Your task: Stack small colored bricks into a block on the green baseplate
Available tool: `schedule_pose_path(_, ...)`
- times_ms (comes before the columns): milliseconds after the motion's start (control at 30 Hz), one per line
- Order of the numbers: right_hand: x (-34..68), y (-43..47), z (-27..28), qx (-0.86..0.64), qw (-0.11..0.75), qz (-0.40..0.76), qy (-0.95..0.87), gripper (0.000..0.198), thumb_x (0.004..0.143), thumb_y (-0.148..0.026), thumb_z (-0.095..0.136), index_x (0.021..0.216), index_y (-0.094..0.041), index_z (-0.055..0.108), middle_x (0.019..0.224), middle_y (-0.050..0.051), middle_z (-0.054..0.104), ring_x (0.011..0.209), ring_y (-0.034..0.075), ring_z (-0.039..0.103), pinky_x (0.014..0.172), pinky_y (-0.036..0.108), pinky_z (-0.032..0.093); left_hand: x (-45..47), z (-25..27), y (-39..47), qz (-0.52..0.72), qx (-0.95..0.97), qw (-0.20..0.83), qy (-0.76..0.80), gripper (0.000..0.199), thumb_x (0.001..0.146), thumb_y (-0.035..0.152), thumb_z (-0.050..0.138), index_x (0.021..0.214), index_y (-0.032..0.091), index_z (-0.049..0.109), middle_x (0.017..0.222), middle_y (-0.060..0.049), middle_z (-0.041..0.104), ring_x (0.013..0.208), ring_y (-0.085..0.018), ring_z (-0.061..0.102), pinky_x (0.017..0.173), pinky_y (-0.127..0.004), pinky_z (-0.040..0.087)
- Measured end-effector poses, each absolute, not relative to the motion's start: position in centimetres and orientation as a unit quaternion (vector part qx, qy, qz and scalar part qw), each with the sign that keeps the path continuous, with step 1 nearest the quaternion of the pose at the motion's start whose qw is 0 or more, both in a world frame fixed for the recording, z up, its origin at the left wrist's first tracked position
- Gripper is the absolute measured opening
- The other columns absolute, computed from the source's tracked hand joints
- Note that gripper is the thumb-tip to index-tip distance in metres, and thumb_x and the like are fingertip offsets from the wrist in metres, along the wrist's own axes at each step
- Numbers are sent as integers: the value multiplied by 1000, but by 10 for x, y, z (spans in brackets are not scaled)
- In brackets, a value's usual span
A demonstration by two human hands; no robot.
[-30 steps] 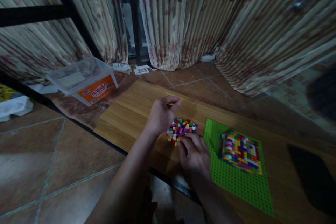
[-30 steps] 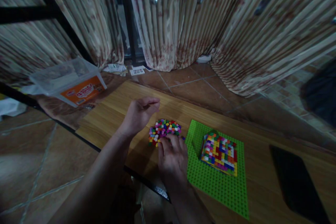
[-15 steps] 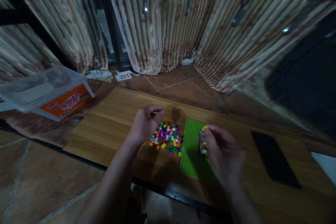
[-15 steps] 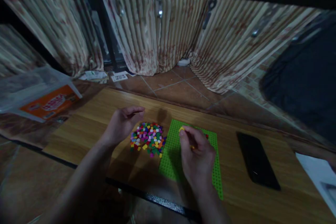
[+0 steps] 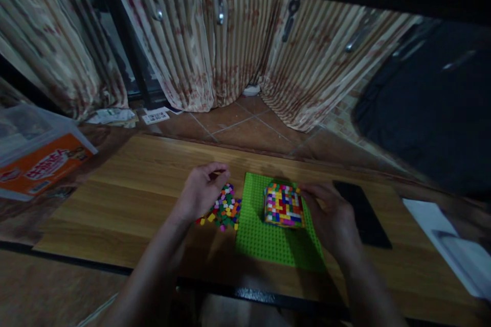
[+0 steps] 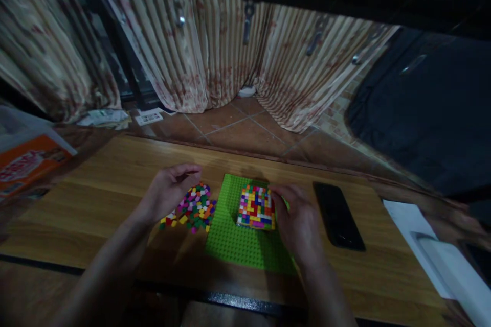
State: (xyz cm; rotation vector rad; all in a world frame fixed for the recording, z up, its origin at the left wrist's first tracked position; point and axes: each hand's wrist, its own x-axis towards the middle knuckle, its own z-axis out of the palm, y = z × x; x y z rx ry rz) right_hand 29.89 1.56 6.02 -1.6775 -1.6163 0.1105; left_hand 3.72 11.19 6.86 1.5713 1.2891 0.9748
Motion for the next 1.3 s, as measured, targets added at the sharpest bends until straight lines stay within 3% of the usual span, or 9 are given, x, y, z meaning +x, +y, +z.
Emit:
schedule_pose_path(267, 302, 19, 53, -653, 336, 16, -678, 22, 92, -29, 51, 92, -19, 70, 93, 7, 68, 91, 22, 60, 81, 37, 49, 41, 61, 117, 378, 652, 418, 508, 33, 80, 38, 61, 100, 15, 71, 86, -5, 74, 76, -18, 68, 73, -29, 52)
schedule_pose_path(567, 304, 21, 50, -663, 355, -8, -659, 17, 89, -30, 55, 84, -23, 70, 93, 6, 67, 91, 22, 61, 80, 36, 49, 42, 62, 117, 378, 656, 409, 509, 31, 79, 37, 60, 99, 15, 71, 85, -5, 75, 75, -18, 68, 72, -28, 53)
schedule_pose_path(900, 305, 22, 51, -684, 447, 89, -569, 25, 85, -40, 59, 92, -19, 70, 100, 8, 66, 93, 22, 62, 83, 38, 50, 42, 68, 114, 362, 656, 403, 526, 30, 79, 35, 60, 97, 15, 72, 85, -4, 75, 74, -18, 68, 73, -29, 53)
schedule_pose_path(1100, 300, 26, 47, -701, 443, 134, -543, 31, 83, -45, 60, 94, -18, 71, 103, 9, 66, 97, 23, 62, 87, 39, 48, 42, 67, 115, 364, 655, 406, 523, 30, 78, 35, 60, 97, 15, 71, 84, -4, 75, 75, -19, 68, 74, -29, 53)
schedule_pose_path(1300, 298, 30, 42, -713, 460, 176, -499, 33, 80, -48, 62, 92, -19, 72, 101, 9, 69, 89, 22, 64, 80, 37, 49, 41, 66, 116, 357, 660, 401, 525, 29, 77, 37, 60, 94, 16, 72, 82, -4, 74, 73, -19, 68, 72, -30, 53)
